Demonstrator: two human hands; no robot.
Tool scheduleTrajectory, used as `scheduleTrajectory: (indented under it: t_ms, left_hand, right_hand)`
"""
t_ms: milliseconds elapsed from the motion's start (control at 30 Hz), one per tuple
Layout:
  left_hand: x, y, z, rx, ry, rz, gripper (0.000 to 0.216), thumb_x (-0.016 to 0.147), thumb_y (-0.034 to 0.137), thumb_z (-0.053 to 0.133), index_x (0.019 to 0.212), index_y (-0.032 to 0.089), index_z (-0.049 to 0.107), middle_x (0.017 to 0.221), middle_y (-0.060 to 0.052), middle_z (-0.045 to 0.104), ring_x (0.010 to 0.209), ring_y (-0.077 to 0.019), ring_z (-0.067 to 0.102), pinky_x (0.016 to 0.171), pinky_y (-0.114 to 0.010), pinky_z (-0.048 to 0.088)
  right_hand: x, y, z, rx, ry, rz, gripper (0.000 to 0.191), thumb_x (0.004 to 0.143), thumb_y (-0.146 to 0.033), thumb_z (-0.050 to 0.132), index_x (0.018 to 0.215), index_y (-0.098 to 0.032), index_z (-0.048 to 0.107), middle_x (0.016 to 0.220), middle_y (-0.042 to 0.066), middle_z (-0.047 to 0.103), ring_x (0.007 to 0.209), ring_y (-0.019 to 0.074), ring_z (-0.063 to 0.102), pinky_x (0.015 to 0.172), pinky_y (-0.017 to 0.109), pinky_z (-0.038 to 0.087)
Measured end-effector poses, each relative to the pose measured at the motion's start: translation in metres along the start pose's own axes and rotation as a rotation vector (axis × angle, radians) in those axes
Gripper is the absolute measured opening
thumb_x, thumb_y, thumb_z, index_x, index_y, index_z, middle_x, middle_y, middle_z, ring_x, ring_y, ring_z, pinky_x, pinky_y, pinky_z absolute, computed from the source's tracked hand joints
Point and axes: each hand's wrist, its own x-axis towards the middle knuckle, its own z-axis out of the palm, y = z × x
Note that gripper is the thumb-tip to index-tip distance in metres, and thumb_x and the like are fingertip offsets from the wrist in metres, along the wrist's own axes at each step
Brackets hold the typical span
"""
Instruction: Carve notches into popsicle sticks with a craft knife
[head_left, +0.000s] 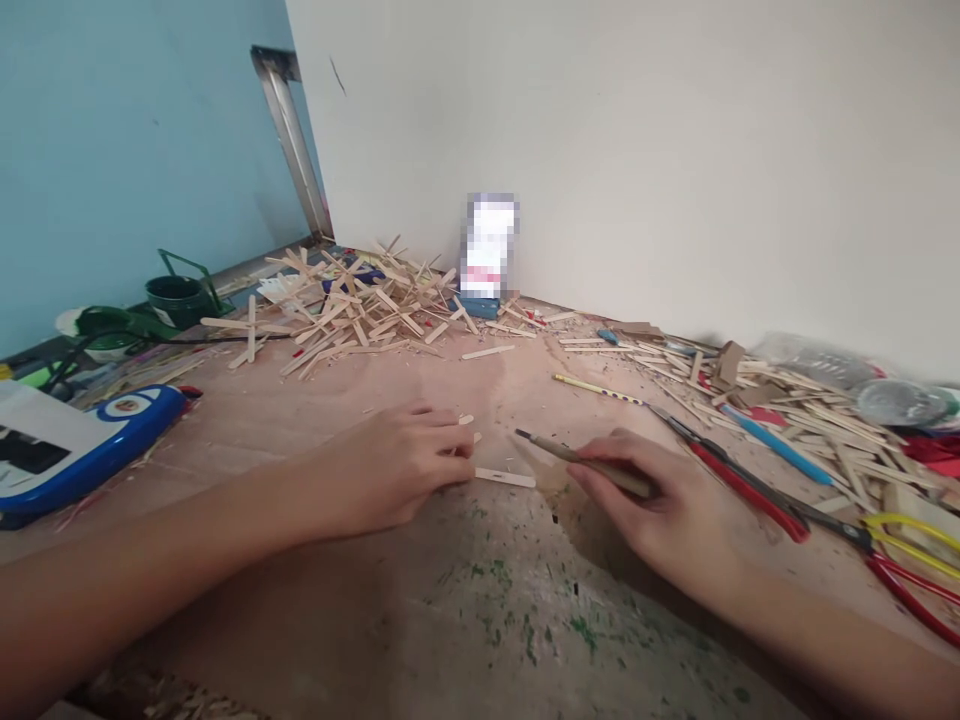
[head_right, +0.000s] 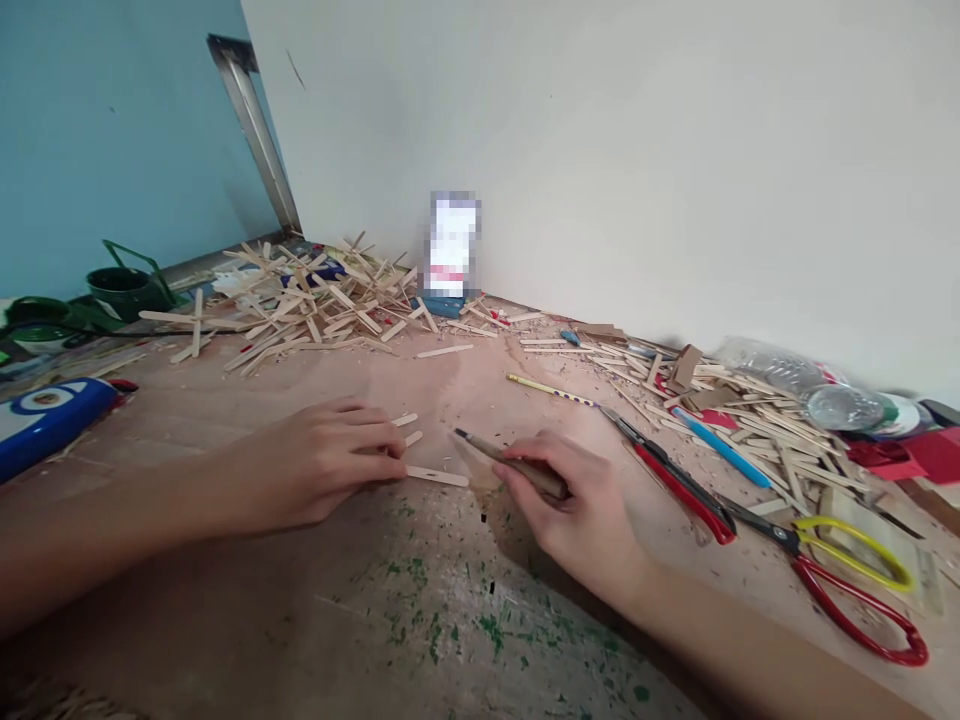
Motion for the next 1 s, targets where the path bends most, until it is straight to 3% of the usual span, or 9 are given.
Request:
scheduleTrajectory:
  t_ms: [167, 267, 367, 533, 633, 767, 1000]
  left_hand:
    - [0.001, -0.002, 0.005, -0.106, -0.055, -0.164, 0.025, 0.108, 0.015, 0.052, 0.104, 0.017, 0.077, 0.109, -0.009, 0.075, 0.099, -0.0274, 0.068, 0.088, -0.039, 0.046]
    - [0.003, -0.003, 0.008, -0.205, -0.077, -0.254, 0.022, 0.107, 0.017, 0.055, 0.096, 0.018, 0.074, 0.108, -0.008, 0.073, 0.098, -0.0259, 0.067, 0.088, -0.037, 0.046]
    - [0.006, -0.001, 0.006, -0.246, -0.068, -0.28, 0.015, 0.103, 0.015, 0.061, 0.091, 0.018, 0.07, 0.101, -0.006, 0.073, 0.095, -0.0235, 0.069, 0.084, -0.033, 0.047]
    - [0.013, 0.003, -0.018, -0.324, -0.036, -0.353, 0.019, 0.107, 0.017, 0.056, 0.095, 0.019, 0.071, 0.088, -0.001, 0.076, 0.079, -0.0173, 0.072, 0.07, -0.026, 0.048]
    - [0.023, 0.0, -0.038, -0.353, 0.015, -0.358, 0.023, 0.109, 0.019, 0.052, 0.101, 0.018, 0.074, 0.094, -0.001, 0.079, 0.083, -0.0165, 0.073, 0.073, -0.025, 0.048]
    - [0.037, -0.002, -0.045, -0.328, 0.075, -0.31, 0.024, 0.103, 0.016, 0.054, 0.091, 0.017, 0.076, 0.095, -0.007, 0.078, 0.088, -0.0197, 0.069, 0.08, -0.029, 0.046]
    - [0.036, 0.004, -0.031, -0.47, 0.211, -0.37, 0.023, 0.1, 0.025, 0.061, 0.094, 0.017, 0.082, 0.09, -0.007, 0.078, 0.081, -0.0186, 0.066, 0.078, -0.03, 0.048]
  right_hand:
    - [0.006, 0.004, -0.001, 0.076, 0.129, 0.112, 0.013, 0.099, -0.031, 0.079, 0.09, -0.024, 0.074, 0.083, 0.001, 0.076, 0.065, 0.0141, 0.069, 0.054, 0.022, 0.053]
    - [0.011, 0.001, 0.0, 0.109, 0.115, 0.145, 0.028, 0.105, -0.042, 0.071, 0.084, -0.022, 0.07, 0.081, 0.002, 0.073, 0.056, 0.0121, 0.06, 0.046, 0.023, 0.046]
    - [0.017, -0.009, -0.001, 0.115, 0.054, 0.146, 0.039, 0.107, -0.05, 0.065, 0.081, -0.021, 0.069, 0.082, 0.004, 0.073, 0.061, 0.0145, 0.064, 0.05, 0.025, 0.049]
    - [0.034, -0.026, -0.004, 0.086, -0.086, 0.099, 0.041, 0.106, -0.05, 0.067, 0.08, -0.022, 0.078, 0.084, 0.005, 0.08, 0.067, 0.0182, 0.071, 0.057, 0.029, 0.051]
    - [0.044, -0.032, -0.002, 0.088, -0.045, 0.091, 0.047, 0.108, -0.054, 0.063, 0.075, -0.021, 0.073, 0.074, 0.004, 0.076, 0.06, 0.0168, 0.066, 0.055, 0.029, 0.048]
    - [0.051, -0.035, 0.018, 0.138, 0.095, 0.094, 0.056, 0.109, -0.065, 0.055, 0.073, -0.023, 0.061, 0.059, 0.0, 0.063, 0.053, 0.0155, 0.058, 0.05, 0.028, 0.044]
    - [0.04, -0.025, 0.061, 0.231, 0.188, 0.087, 0.059, 0.106, -0.072, 0.056, 0.073, -0.023, 0.062, 0.059, 0.001, 0.064, 0.054, 0.0172, 0.061, 0.05, 0.029, 0.049]
